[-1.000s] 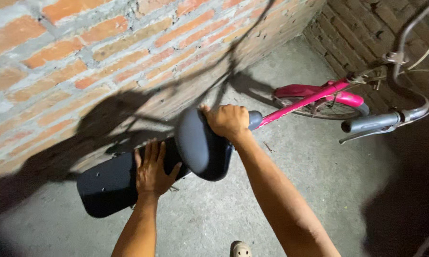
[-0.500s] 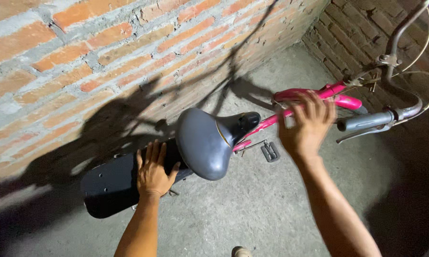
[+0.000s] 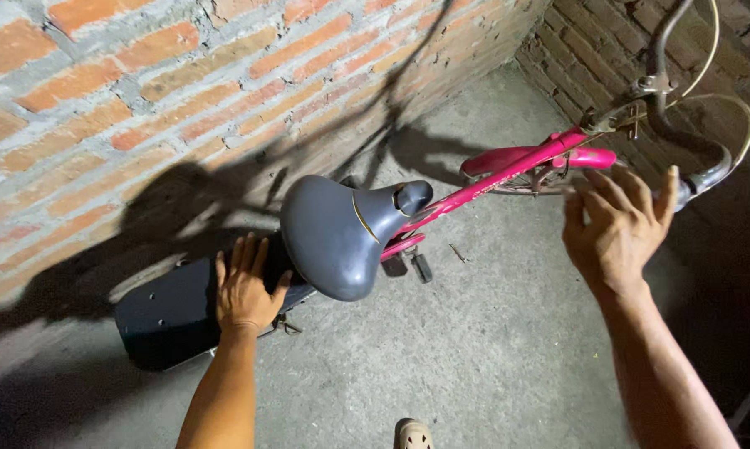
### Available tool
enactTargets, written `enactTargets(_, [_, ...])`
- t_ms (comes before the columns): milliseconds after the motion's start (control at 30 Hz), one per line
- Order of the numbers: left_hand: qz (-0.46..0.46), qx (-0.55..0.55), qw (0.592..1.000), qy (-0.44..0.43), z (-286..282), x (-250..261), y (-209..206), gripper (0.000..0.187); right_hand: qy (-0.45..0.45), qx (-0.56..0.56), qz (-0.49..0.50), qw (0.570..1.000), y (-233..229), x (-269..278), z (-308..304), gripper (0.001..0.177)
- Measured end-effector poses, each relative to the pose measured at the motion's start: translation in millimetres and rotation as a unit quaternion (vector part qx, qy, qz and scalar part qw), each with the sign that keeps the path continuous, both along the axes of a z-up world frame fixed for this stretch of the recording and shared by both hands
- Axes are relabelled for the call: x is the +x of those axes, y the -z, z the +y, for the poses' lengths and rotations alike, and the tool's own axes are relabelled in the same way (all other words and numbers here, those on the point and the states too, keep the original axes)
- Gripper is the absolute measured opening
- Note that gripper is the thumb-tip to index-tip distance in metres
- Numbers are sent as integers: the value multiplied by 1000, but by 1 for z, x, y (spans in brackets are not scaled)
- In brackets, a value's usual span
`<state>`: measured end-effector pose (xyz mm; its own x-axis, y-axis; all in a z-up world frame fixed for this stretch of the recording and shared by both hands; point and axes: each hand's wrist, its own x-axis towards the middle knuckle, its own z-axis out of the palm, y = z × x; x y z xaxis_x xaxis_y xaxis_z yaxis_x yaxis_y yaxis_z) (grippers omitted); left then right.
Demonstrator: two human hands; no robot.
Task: The person positions a pink bicycle against a brick wall and uses a hammer to tap the frame near the rear wheel and chain area. They then adjust the seat post by hand, checking its height and alignment.
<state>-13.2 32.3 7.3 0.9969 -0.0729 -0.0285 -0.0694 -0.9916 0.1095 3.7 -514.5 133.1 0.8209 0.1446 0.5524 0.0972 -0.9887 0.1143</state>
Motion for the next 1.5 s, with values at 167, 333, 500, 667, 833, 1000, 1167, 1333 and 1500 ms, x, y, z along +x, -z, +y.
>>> enactTargets(167, [-17,-2,1000,-1,3,0,5,80,29,-28,-37,999,-3,-21,-48,24])
enactTargets(333, [-71,26,997,-22,7,0,14,82,15,93,-79,992,-29,-28,-71,40])
enactTargets(500, [-66,36,996,-57,8,-4,25,85,43,164,-117,978,-54,-19,-87,42])
enactTargets(667, [-92,-40,994,-40,34,2,53,75,52,171,-129,975,-62,-10,-122,45])
enactTargets(833, [-68,-133,976,-156,61,42,47,52,69,104,-157,980,-47,2,-159,48])
enactTargets(1000, [-192,-420,858,-227,-7,87,-26,48,76,237,-173,953,-38,10,-191,38])
enactTargets(1167, [-196,-221,943,152,-144,76,-86,52,129,132,-149,972,-34,22,-218,40])
enactTargets(1333, [-138,-43,985,97,-215,86,-113,81,123,126,-158,972,-27,34,-243,34])
enactTargets(1500, [115,-8,993,-11,-225,116,-133,75,191,254,39,947,-29,59,-301,42])
